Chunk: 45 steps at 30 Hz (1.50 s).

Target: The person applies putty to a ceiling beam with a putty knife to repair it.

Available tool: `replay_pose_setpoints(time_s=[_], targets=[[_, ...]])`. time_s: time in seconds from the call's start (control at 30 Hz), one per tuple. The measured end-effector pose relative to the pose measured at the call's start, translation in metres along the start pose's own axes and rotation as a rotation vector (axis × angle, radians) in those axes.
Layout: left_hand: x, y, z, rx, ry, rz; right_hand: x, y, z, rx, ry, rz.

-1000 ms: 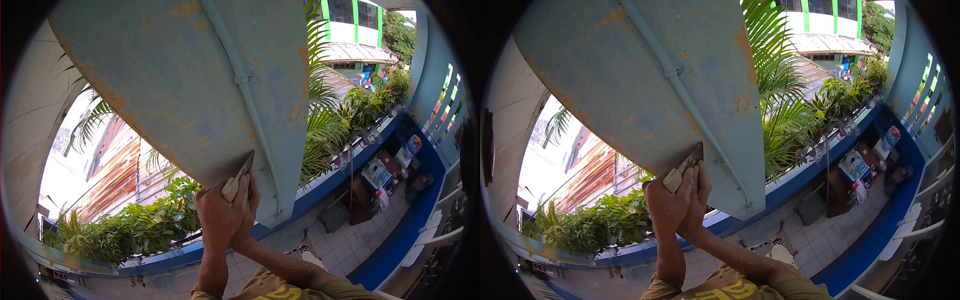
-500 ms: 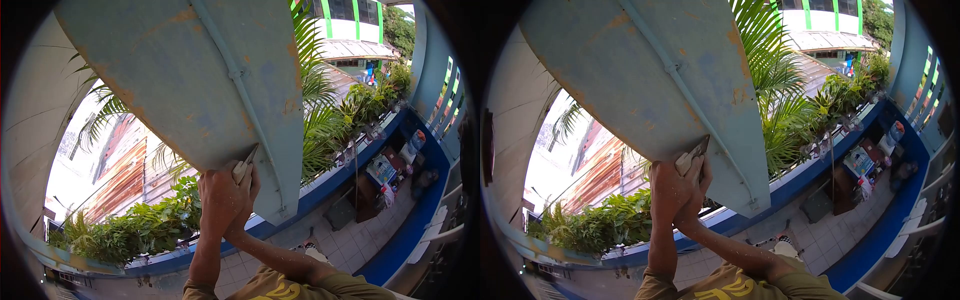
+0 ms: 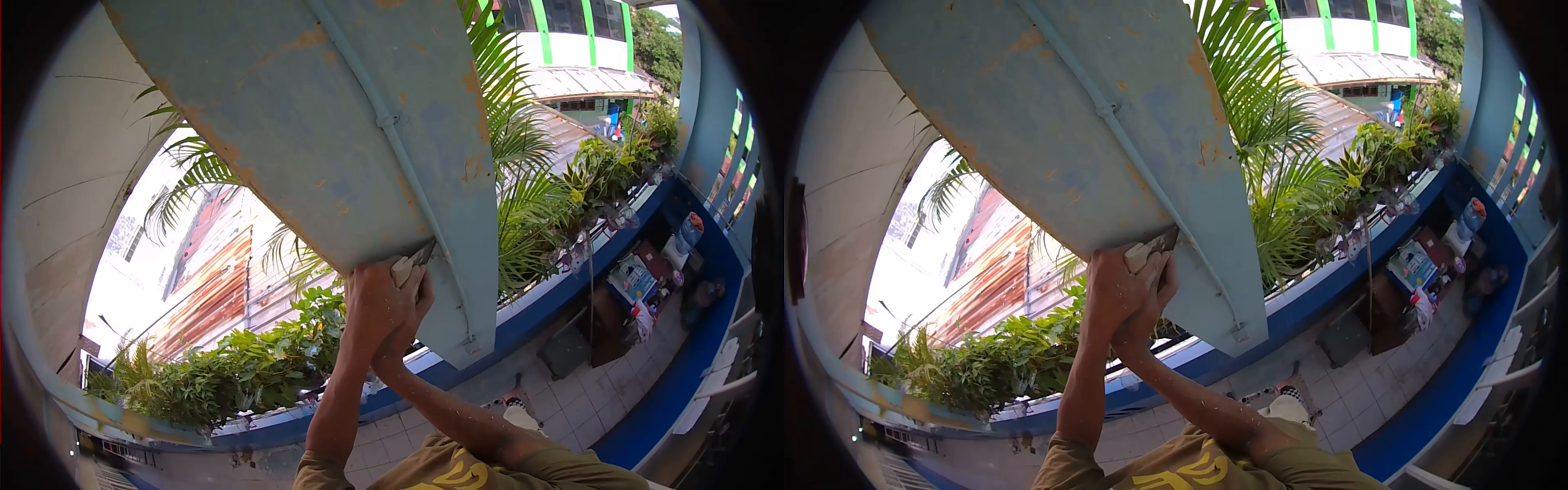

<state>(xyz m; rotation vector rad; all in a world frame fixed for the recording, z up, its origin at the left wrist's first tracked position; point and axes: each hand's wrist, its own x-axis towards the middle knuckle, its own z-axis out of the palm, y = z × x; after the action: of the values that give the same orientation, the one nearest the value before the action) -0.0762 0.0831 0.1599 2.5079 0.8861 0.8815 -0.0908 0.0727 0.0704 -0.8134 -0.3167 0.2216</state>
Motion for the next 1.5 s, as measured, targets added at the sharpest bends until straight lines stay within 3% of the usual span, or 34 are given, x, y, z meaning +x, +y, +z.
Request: replay_pose_setpoints(time_s=[0.07,0.13,0.2,0.27,0.33,0.4,0.47,0.6,0.67,0.7,0.77,0.87,1.03,1.13,1.2,1.23,1.3,1.33,1.4,1.5], targets=[[0.002,-0.005,0.004,0.035,0.058,0.096,0.0,0.005,0.005,0.135,0.038,0.047],[0.003,0.016,-0.011,0.078,-0.022,-0.031,0.0,-0.009,0.003,0.254,0.075,0.103],[0.008,0.025,-0.022,0.019,-0.019,-0.072,0.004,-0.032,0.0,-0.387,-0.128,-0.293],[0.0,0.02,-0.017,-0.03,-0.037,-0.136,-0.008,-0.022,-0.005,-0.292,-0.072,-0.174],[0.0,0.005,0.001,0.066,0.086,0.086,-0.004,-0.002,-0.002,-0.064,0.018,-0.008],[0.001,0.009,-0.004,0.028,0.015,0.026,-0.004,0.005,0.0,0.021,0.012,-0.018],[-0.001,0.028,-0.016,0.076,-0.047,-0.078,-0.004,-0.007,-0.001,-0.15,-0.026,-0.111],[-0.002,0.011,-0.007,-0.061,0.038,-0.062,-0.001,-0.017,-0.006,-0.408,-0.089,-0.256],[-0.002,-0.005,0.009,0.0,0.101,0.02,-0.005,0.003,-0.009,-0.174,-0.04,-0.048],[-0.001,0.003,0.004,0.001,0.101,0.027,-0.003,0.005,-0.006,-0.171,-0.036,-0.052],[-0.004,0.025,-0.009,0.152,0.002,-0.052,-0.007,0.007,-0.004,0.078,0.003,0.081],[-0.011,0.014,-0.016,-0.005,0.05,-0.104,-0.007,0.002,-0.007,-0.197,-0.1,-0.09],[-0.004,0.006,-0.006,-0.009,0.051,-0.028,-0.002,0.021,0.002,0.048,0.055,0.035],[-0.015,0.005,-0.008,-0.018,0.05,-0.05,0.0,0.021,-0.005,-0.111,0.091,-0.102],[-0.01,0.002,-0.005,-0.043,0.059,-0.057,-0.006,-0.001,-0.016,-0.524,-0.121,-0.242],[-0.006,0.001,-0.001,-0.06,0.052,-0.059,-0.005,-0.004,-0.01,-0.522,-0.12,-0.233],[-0.007,0.002,0.0,-0.077,0.049,-0.067,0.003,-0.008,0.001,-0.037,0.113,-0.082],[-0.009,0.007,-0.003,-0.03,0.035,-0.062,-0.002,-0.006,-0.003,-0.04,0.109,-0.081],[-0.012,0.008,0.0,0.009,0.029,-0.054,-0.008,0.001,-0.02,-0.424,-0.099,-0.226],[-0.015,-0.008,0.006,-0.103,0.035,-0.095,0.0,0.013,-0.023,-0.47,-0.055,-0.246]])
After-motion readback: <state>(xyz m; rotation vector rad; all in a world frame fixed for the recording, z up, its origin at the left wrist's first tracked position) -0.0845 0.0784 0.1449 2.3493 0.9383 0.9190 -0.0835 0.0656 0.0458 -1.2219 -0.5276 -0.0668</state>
